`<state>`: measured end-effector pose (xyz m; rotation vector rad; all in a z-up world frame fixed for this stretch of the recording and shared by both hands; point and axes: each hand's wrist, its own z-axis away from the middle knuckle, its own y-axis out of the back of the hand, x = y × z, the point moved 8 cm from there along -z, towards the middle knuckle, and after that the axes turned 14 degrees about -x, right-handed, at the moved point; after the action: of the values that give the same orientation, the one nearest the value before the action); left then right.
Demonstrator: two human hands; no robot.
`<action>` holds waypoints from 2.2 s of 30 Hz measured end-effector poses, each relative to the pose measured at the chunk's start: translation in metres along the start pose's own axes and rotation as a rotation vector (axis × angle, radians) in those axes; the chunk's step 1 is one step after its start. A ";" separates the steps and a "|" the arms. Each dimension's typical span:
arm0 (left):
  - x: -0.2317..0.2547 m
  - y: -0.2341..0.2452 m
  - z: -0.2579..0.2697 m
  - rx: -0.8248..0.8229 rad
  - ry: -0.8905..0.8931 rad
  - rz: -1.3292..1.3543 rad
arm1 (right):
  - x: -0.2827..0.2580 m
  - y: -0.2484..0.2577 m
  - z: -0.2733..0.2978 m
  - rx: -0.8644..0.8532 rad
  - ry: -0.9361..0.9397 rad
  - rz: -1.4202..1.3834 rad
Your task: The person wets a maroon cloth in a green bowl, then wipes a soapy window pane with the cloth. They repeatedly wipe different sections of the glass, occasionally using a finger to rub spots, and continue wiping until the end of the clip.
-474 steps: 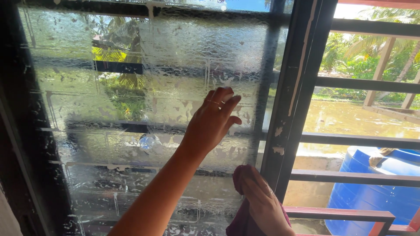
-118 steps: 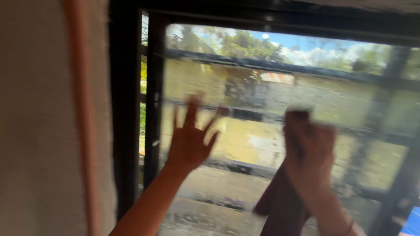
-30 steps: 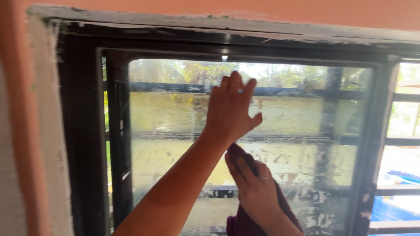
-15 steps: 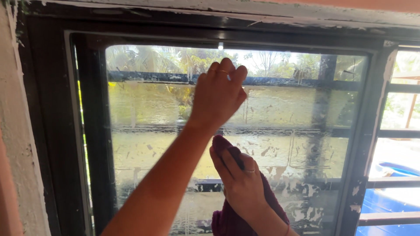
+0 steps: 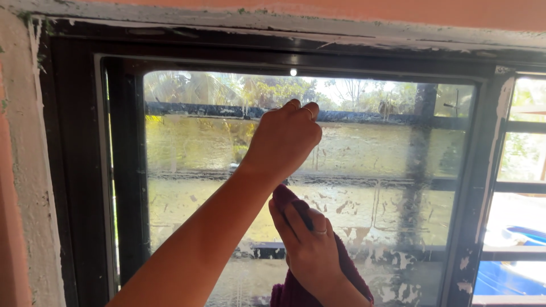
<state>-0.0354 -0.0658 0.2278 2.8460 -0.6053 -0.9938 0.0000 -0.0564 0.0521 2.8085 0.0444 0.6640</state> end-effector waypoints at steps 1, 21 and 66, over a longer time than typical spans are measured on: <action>0.001 0.000 -0.001 -0.011 -0.006 -0.009 | 0.000 0.000 0.000 0.003 0.001 0.010; -0.003 -0.005 0.006 0.141 -0.061 0.075 | 0.000 -0.002 0.002 0.002 0.007 0.038; -0.006 0.003 0.003 0.069 -0.013 0.245 | 0.008 -0.007 0.006 0.040 0.011 -0.005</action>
<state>-0.0428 -0.0664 0.2298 2.7359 -0.9789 -0.9668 0.0097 -0.0503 0.0484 2.8425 0.0673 0.6854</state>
